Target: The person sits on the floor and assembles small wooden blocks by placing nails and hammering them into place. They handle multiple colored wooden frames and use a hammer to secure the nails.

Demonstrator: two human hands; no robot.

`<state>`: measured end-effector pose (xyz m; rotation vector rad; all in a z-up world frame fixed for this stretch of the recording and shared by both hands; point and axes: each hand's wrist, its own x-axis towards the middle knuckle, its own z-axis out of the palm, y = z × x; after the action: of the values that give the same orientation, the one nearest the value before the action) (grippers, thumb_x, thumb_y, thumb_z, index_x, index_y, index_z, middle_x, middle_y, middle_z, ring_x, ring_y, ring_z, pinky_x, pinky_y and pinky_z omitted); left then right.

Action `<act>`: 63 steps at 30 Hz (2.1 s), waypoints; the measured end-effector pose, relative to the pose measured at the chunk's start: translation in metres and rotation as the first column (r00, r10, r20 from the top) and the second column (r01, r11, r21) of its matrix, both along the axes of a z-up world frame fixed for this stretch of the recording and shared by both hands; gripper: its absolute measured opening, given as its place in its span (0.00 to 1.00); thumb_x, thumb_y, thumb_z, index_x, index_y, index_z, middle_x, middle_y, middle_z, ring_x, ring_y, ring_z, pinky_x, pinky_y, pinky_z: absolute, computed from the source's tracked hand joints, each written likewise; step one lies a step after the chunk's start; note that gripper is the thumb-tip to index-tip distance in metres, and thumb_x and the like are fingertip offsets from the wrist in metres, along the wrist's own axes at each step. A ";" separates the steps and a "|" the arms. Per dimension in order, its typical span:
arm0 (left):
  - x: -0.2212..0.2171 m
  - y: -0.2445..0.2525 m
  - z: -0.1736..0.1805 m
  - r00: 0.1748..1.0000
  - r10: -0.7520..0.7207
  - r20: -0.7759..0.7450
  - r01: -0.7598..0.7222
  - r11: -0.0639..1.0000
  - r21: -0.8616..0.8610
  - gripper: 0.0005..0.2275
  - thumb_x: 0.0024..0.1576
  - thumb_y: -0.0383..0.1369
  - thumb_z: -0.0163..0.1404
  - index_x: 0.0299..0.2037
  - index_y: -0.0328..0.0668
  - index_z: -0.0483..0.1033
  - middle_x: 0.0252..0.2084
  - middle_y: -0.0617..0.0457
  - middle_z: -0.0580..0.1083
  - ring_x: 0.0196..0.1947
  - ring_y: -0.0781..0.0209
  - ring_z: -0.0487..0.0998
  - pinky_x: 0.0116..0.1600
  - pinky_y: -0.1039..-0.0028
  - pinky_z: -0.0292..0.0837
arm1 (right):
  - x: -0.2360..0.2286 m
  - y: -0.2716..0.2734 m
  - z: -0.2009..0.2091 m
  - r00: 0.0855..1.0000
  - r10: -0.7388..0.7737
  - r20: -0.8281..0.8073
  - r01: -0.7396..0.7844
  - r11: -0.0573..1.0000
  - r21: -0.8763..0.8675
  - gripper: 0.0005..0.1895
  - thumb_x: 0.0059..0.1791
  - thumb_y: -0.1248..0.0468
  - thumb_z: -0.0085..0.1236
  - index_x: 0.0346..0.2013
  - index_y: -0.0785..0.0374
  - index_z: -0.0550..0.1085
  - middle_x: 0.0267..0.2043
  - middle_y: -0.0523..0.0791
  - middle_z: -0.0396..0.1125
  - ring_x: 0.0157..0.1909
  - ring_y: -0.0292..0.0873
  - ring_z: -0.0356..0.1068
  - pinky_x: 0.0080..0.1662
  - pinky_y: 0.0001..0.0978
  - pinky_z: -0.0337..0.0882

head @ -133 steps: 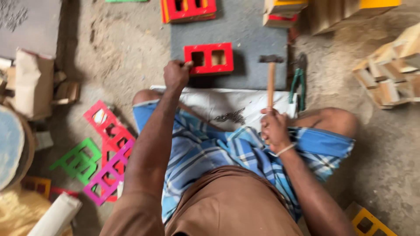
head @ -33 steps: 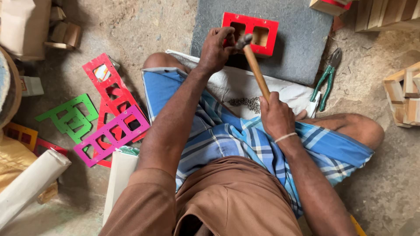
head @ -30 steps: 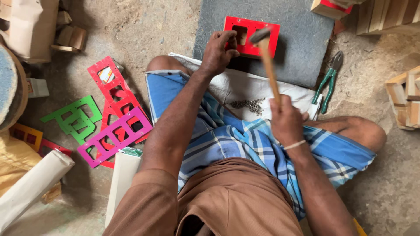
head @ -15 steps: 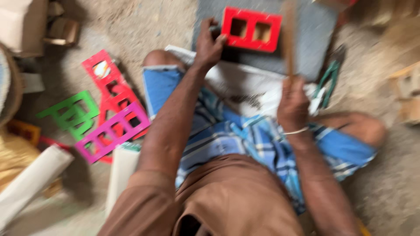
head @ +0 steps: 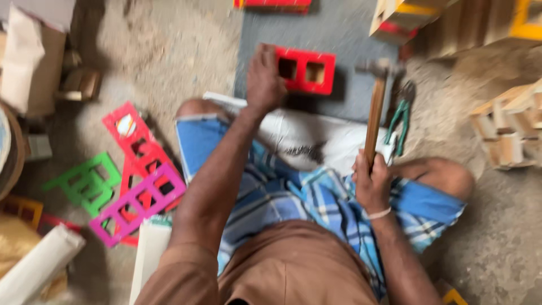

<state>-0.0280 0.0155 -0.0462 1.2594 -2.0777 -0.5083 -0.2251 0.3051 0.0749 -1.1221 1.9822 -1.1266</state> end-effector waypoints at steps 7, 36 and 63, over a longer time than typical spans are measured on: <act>-0.064 -0.031 0.089 0.874 -0.315 0.369 0.228 0.938 0.261 0.45 0.40 0.53 0.67 0.64 0.39 0.60 0.63 0.34 0.63 0.63 0.30 0.66 0.60 0.34 0.61 | -0.014 -0.005 -0.009 0.884 -0.296 0.361 0.219 0.946 0.239 0.13 0.54 0.54 0.52 0.31 0.58 0.68 0.18 0.36 0.56 0.15 0.31 0.55 0.18 0.27 0.56; 0.017 0.035 0.043 0.913 0.408 -0.011 -0.407 0.913 0.033 0.16 0.47 0.35 0.66 0.38 0.40 0.74 0.40 0.44 0.73 0.42 0.40 0.75 0.45 0.54 0.70 | -0.004 -0.044 -0.033 0.764 -0.249 0.595 0.025 0.933 0.359 0.12 0.56 0.53 0.48 0.39 0.59 0.67 0.23 0.38 0.58 0.17 0.33 0.55 0.18 0.29 0.58; -0.031 0.157 -0.001 0.837 -0.538 0.105 0.482 0.813 0.327 0.14 0.53 0.32 0.53 0.50 0.48 0.80 0.49 0.48 0.79 0.46 0.45 0.79 0.49 0.57 0.76 | -0.004 -0.020 -0.018 0.778 -0.194 0.597 -0.078 0.914 0.398 0.13 0.57 0.55 0.51 0.41 0.64 0.66 0.27 0.40 0.61 0.20 0.30 0.57 0.21 0.25 0.62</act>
<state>-0.0586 0.1725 -0.0471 0.9037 -2.5956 -0.9977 -0.2292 0.2848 0.0564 -0.3810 1.5995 -0.8983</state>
